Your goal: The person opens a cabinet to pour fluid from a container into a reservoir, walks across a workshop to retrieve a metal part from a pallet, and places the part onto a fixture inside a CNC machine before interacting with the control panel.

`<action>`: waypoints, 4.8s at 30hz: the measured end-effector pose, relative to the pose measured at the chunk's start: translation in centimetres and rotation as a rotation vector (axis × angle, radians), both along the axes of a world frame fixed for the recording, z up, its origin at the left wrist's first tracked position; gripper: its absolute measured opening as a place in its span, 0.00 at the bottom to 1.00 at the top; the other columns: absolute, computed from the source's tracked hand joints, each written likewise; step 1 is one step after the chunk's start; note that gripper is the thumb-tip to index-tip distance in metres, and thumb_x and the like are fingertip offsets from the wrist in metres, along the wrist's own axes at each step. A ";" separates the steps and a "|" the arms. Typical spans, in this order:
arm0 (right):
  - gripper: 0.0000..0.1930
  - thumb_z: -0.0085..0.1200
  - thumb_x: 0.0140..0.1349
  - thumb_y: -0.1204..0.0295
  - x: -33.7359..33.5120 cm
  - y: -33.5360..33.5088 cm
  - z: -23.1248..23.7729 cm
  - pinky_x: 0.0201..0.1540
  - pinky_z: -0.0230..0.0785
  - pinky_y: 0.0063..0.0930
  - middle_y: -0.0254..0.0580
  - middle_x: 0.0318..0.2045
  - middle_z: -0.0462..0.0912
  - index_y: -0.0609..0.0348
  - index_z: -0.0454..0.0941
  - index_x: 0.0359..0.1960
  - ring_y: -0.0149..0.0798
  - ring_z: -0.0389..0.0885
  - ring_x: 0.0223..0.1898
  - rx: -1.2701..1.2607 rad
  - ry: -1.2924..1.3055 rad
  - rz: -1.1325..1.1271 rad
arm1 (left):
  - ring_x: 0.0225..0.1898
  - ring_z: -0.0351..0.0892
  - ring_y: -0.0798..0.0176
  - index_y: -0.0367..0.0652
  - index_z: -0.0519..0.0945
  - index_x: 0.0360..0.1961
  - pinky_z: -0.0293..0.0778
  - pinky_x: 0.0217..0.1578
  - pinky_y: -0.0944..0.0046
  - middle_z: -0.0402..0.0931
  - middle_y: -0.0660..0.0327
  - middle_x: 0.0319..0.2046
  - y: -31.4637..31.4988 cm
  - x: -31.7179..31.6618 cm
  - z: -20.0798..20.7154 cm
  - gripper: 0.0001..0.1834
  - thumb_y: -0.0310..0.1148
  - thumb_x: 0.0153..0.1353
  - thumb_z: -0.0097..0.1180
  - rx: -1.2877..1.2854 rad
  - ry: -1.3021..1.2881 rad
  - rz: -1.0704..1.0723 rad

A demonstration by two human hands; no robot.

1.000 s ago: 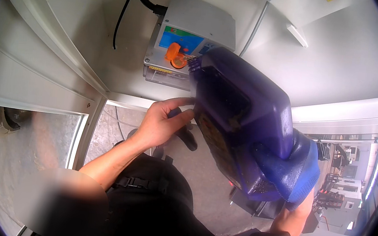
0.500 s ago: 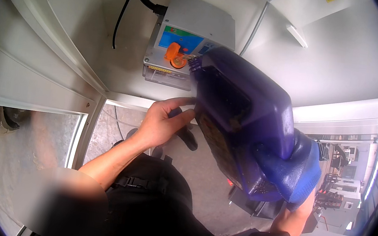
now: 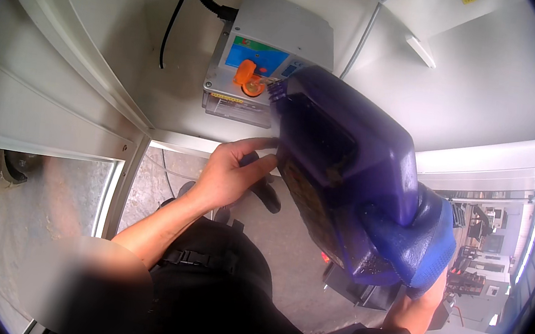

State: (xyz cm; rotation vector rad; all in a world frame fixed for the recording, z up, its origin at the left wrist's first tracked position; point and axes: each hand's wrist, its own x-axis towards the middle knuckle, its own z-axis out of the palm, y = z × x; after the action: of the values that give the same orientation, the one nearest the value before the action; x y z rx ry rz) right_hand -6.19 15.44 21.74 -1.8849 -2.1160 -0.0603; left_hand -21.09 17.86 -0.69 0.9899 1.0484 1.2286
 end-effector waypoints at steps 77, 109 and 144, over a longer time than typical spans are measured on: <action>0.27 0.72 0.41 0.64 -0.9 -0.4 1.0 0.43 0.74 0.34 0.48 0.34 0.83 0.68 0.81 0.42 0.37 0.81 0.35 0.003 0.005 -0.022 | 0.26 0.86 0.66 0.32 0.75 0.60 0.77 0.31 0.70 0.84 0.59 0.30 0.3 0.2 0.6 0.20 0.28 0.70 0.55 0.057 -0.026 -0.040; 0.24 0.70 0.40 0.66 -0.2 -0.1 1.3 0.41 0.74 0.34 0.48 0.31 0.84 0.68 0.82 0.39 0.37 0.82 0.32 -0.030 -0.006 0.067 | 0.25 0.86 0.66 0.31 0.74 0.60 0.76 0.31 0.71 0.84 0.60 0.27 0.2 0.4 1.1 0.20 0.28 0.70 0.55 0.026 -0.075 -0.064; 0.29 0.73 0.42 0.65 -0.9 0.5 3.6 0.46 0.74 0.34 0.48 0.38 0.84 0.67 0.80 0.47 0.37 0.82 0.37 -0.146 -0.004 -0.082 | 0.28 0.74 0.74 0.33 0.80 0.54 0.73 0.33 0.67 0.81 0.61 0.26 0.1 1.0 1.1 0.20 0.36 0.67 0.61 -0.003 -0.140 -0.015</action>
State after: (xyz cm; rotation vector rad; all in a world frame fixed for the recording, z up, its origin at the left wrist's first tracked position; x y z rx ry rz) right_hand -7.10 15.96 25.37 -2.0554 -2.0968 0.0741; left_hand -20.12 17.99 0.44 0.8945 0.9317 1.2645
